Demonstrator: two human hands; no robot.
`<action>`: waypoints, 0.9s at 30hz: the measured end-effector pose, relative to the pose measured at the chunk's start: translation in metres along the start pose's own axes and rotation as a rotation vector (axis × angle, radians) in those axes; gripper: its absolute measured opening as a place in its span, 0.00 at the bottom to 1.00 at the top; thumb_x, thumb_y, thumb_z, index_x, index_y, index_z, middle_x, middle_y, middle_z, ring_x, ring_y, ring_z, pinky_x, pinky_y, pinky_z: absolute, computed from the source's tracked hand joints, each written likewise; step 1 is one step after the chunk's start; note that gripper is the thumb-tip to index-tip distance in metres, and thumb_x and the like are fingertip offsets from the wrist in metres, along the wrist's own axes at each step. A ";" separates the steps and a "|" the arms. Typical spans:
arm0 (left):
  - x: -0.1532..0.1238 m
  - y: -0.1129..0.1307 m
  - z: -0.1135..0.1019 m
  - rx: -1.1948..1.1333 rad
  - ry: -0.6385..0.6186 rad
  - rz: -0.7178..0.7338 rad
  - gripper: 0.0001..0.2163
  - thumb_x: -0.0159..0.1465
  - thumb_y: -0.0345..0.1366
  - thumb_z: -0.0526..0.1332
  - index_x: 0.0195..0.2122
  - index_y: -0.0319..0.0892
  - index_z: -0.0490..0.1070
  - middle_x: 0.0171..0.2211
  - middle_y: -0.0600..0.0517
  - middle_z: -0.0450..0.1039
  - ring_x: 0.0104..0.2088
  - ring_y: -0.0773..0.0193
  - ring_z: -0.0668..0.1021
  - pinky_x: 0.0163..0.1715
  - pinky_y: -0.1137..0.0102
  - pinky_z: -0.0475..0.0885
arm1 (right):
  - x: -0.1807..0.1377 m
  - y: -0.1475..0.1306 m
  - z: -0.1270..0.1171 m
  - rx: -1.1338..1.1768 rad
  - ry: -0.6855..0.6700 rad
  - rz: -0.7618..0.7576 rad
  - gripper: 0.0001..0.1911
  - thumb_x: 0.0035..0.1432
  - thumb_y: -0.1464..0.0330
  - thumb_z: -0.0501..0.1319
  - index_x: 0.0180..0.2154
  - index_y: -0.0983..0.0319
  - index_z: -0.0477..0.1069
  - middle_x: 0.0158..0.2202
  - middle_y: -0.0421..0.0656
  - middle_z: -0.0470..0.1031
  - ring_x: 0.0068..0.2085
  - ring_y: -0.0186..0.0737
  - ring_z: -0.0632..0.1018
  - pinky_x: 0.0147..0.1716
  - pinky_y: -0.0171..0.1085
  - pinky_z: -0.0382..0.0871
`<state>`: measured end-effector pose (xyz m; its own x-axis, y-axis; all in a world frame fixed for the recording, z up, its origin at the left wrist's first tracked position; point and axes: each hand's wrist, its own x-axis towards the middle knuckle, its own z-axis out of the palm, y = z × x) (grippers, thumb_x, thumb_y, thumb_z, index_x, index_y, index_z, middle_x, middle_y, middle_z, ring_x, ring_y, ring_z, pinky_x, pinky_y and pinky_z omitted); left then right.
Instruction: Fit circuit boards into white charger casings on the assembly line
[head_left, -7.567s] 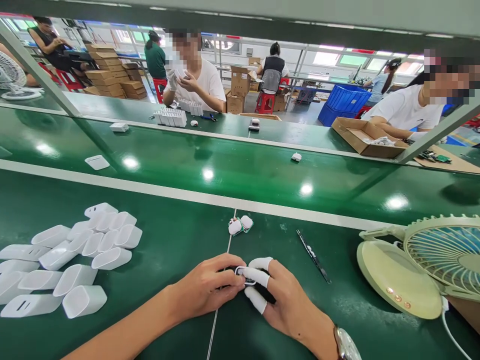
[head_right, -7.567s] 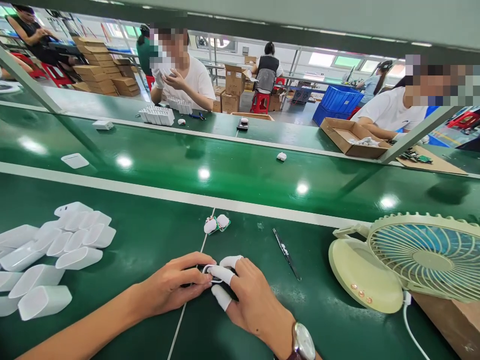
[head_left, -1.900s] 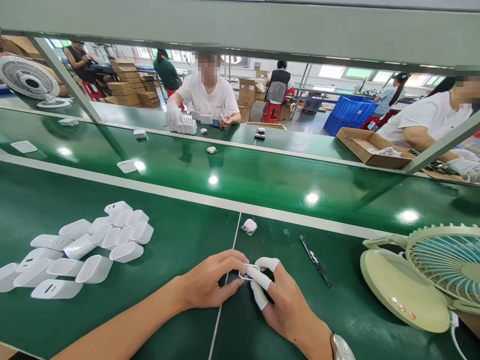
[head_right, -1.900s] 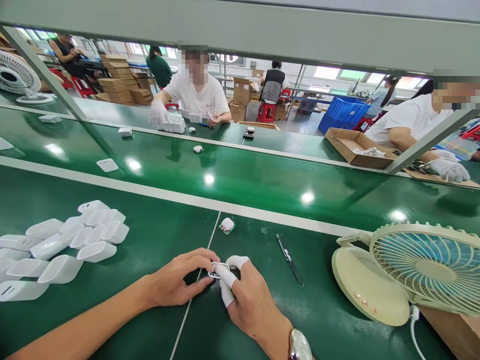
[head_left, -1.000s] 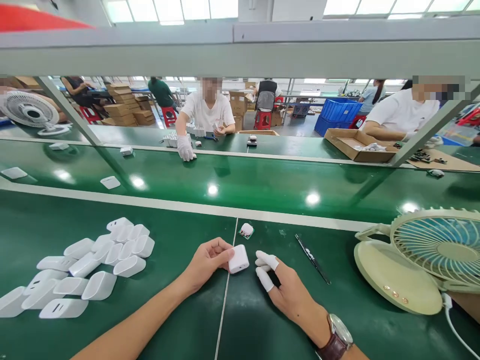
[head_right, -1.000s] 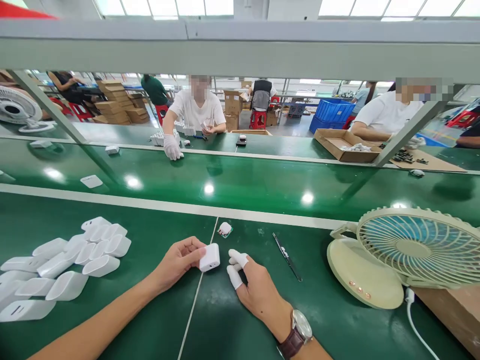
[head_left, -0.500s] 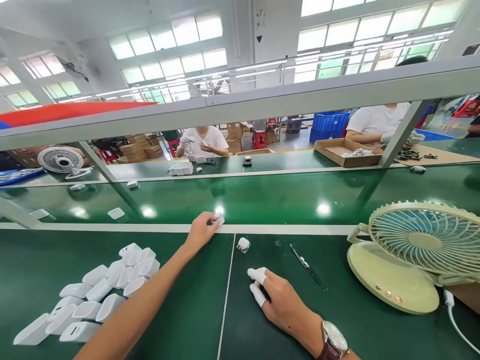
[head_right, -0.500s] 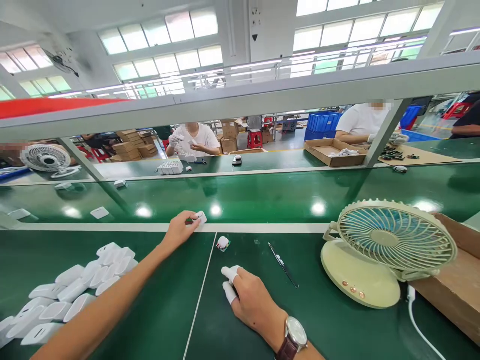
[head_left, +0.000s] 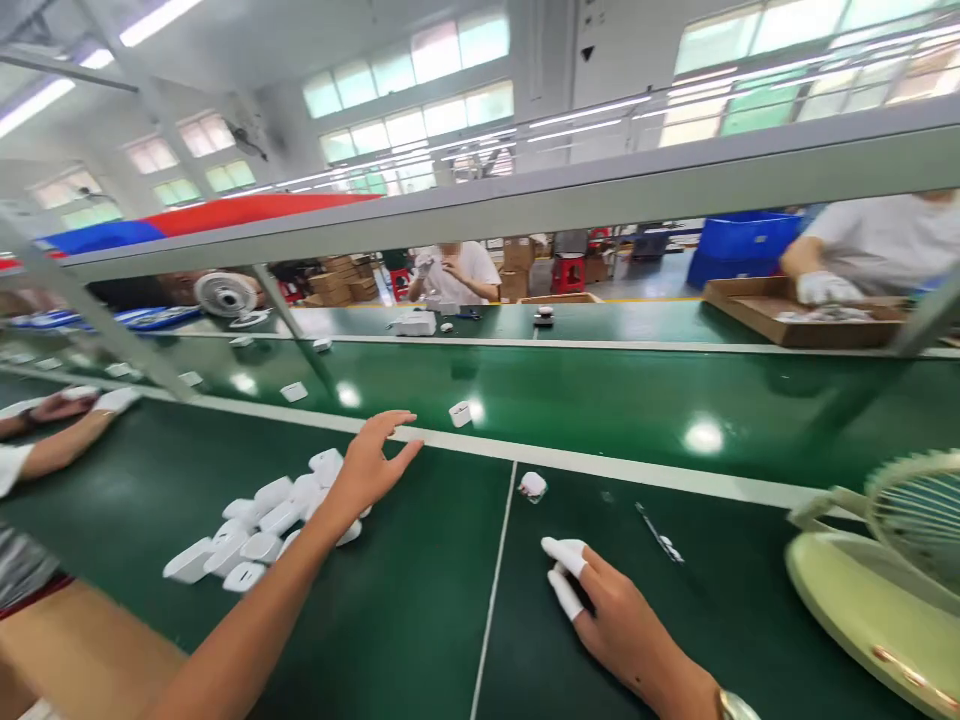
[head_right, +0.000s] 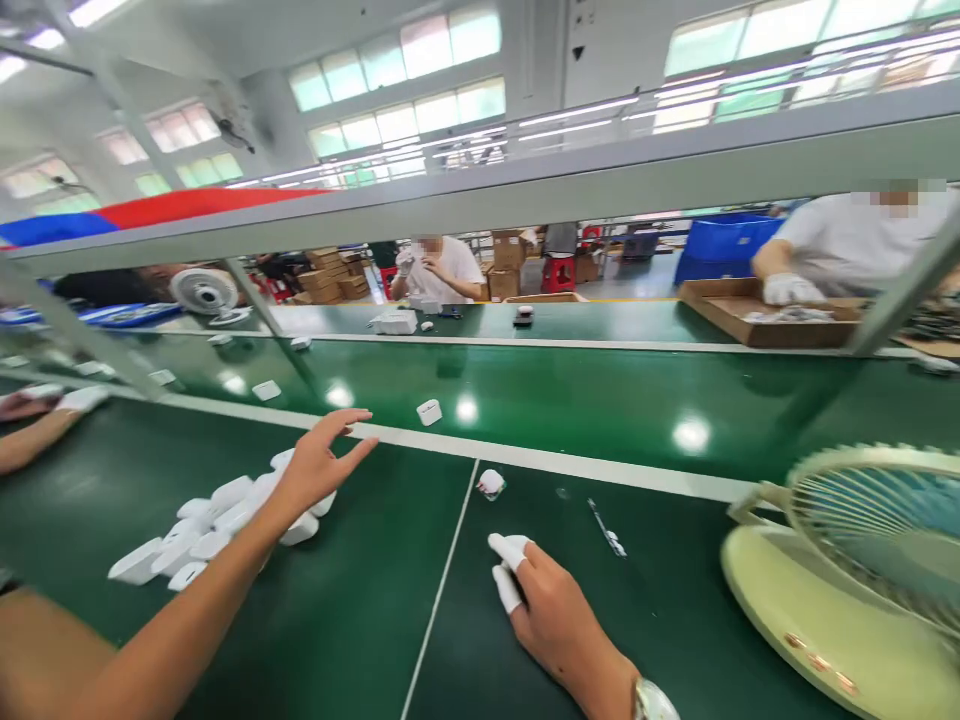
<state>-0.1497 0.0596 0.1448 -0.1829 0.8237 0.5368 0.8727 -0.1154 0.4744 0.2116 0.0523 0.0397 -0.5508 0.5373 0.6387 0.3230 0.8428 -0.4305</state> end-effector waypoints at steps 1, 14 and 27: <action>-0.006 -0.007 -0.021 0.046 0.042 -0.009 0.16 0.65 0.47 0.63 0.49 0.45 0.77 0.51 0.46 0.79 0.47 0.52 0.81 0.50 0.58 0.77 | -0.001 0.002 0.002 -0.030 0.008 -0.018 0.25 0.71 0.73 0.50 0.67 0.56 0.61 0.45 0.50 0.78 0.46 0.48 0.83 0.43 0.43 0.83; -0.103 -0.070 -0.071 0.426 -0.206 0.225 0.06 0.63 0.37 0.66 0.30 0.46 0.78 0.46 0.44 0.77 0.50 0.44 0.76 0.48 0.53 0.75 | 0.049 0.034 0.018 -0.243 -0.067 0.060 0.25 0.71 0.66 0.54 0.67 0.59 0.59 0.57 0.53 0.71 0.58 0.55 0.75 0.56 0.57 0.75; -0.098 0.031 -0.003 -0.227 -0.480 0.359 0.05 0.68 0.31 0.58 0.33 0.45 0.70 0.49 0.48 0.78 0.38 0.62 0.83 0.37 0.70 0.78 | 0.035 -0.010 0.002 -0.162 -0.126 0.124 0.09 0.67 0.73 0.59 0.48 0.59 0.70 0.47 0.48 0.76 0.47 0.49 0.78 0.46 0.49 0.77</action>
<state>-0.1064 -0.0264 0.1087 0.3723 0.8626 0.3425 0.7146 -0.5019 0.4874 0.1875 0.0625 0.0651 -0.5876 0.6372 0.4987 0.5078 0.7703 -0.3857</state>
